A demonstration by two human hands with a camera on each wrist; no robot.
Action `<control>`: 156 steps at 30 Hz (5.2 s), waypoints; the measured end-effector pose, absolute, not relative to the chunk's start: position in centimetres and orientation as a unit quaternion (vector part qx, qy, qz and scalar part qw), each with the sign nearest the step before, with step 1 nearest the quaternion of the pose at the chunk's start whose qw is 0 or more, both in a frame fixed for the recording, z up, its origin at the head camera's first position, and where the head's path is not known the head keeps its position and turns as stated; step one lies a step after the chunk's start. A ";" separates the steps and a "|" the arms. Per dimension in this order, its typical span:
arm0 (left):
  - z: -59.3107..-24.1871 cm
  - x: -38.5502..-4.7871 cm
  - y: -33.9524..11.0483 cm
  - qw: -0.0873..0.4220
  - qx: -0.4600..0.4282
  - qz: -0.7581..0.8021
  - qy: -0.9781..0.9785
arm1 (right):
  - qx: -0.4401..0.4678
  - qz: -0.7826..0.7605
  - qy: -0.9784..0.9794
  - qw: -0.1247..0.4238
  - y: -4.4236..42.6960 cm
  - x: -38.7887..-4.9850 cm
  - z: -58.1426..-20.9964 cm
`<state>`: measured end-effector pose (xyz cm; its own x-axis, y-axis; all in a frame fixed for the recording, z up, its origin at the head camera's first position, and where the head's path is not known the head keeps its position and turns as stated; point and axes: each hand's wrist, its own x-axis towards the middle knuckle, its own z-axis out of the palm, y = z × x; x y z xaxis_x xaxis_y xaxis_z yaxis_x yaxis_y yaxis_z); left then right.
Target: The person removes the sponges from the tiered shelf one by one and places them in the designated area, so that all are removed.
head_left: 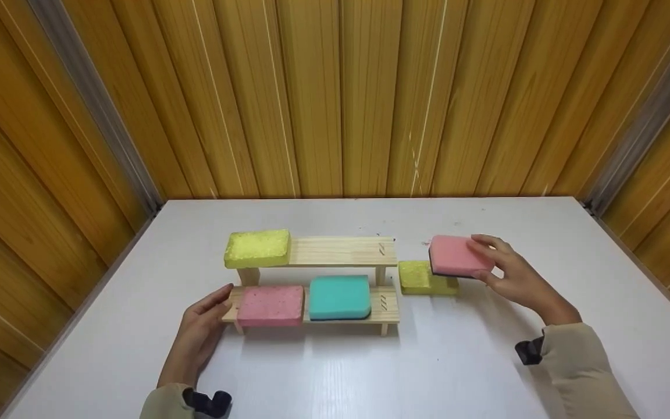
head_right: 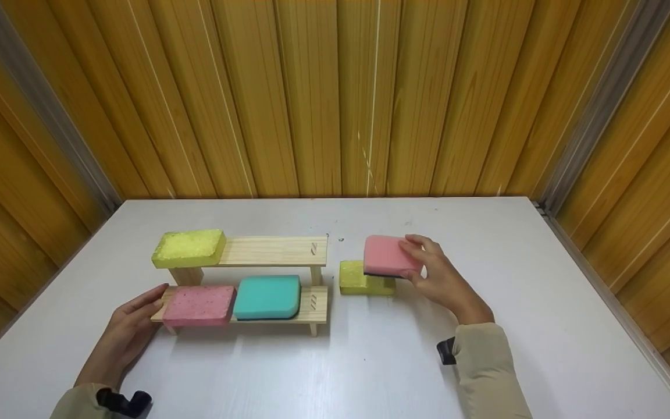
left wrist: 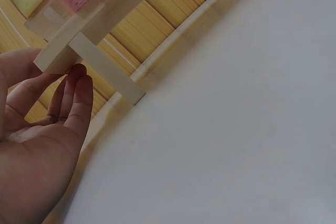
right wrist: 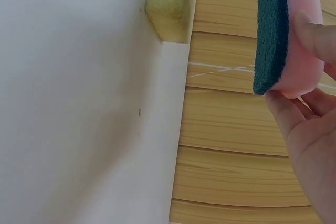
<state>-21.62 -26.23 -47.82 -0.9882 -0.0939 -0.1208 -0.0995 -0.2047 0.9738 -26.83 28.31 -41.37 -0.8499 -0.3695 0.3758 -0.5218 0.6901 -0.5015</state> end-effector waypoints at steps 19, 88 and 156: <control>-47.8 -21.7 -26.1 -0.002 -0.088 0.776 0.625 | 0.230 0.292 -0.921 0.117 30.4 -26.8 -42.6; -47.6 -21.6 -26.1 0.001 -0.096 0.774 0.626 | 0.206 0.295 -0.932 0.039 33.6 -27.7 -44.7; -47.8 -21.7 -26.1 -0.001 -0.094 0.770 0.631 | 0.153 0.287 -0.944 -0.049 33.9 -28.1 -44.4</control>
